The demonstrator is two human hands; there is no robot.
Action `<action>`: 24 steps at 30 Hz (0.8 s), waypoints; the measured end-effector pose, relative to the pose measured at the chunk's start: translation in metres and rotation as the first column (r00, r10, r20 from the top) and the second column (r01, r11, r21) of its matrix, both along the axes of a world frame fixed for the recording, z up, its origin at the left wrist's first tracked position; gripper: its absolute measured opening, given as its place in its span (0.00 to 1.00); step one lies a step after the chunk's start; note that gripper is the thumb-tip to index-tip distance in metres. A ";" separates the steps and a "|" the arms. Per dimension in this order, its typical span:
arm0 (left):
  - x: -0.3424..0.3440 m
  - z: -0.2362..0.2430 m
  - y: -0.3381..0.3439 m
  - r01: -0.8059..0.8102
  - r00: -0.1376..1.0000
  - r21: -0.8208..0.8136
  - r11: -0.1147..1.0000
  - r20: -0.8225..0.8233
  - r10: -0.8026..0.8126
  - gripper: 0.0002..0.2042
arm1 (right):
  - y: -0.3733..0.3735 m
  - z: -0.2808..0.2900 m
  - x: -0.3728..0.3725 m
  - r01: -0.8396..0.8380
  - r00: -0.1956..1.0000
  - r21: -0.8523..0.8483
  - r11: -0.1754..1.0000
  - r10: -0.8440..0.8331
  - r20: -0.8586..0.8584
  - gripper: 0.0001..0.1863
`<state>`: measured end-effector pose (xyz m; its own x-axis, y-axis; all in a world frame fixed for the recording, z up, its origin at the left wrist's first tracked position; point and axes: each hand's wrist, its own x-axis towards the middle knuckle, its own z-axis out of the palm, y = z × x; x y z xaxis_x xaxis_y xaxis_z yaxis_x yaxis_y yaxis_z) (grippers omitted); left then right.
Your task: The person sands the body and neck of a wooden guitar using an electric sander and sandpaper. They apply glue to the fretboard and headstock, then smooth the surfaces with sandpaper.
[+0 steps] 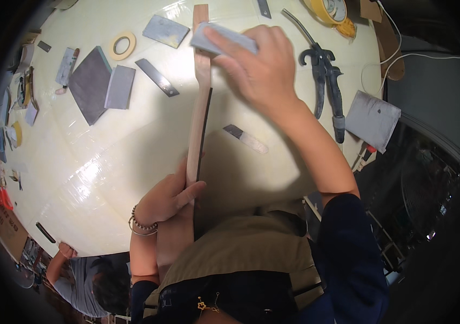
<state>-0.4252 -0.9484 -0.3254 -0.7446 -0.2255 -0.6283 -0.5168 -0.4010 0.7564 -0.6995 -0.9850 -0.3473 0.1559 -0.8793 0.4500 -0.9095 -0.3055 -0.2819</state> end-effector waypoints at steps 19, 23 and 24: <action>0.005 -0.012 0.010 -0.057 0.994 -0.135 0.989 -0.096 0.044 0.27 | -0.015 -0.018 -0.030 0.400 0.911 -0.012 0.917 -0.396 0.110 0.27; 0.004 -0.011 0.003 0.049 0.997 -0.121 0.991 -0.048 -0.055 0.27 | -0.002 -0.021 -0.034 0.449 0.894 0.074 0.891 -0.448 -0.024 0.27; 0.007 -0.014 0.006 0.062 0.998 -0.118 0.991 -0.027 -0.065 0.27 | 0.001 -0.022 -0.030 0.440 0.898 0.071 0.895 -0.440 -0.005 0.27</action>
<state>-0.4181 -0.9426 -0.3394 -0.7781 -0.2476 -0.5773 -0.5145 -0.2760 0.8119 -0.7298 -0.9841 -0.3692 -0.2586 -0.8856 0.3858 -0.9433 0.1455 -0.2983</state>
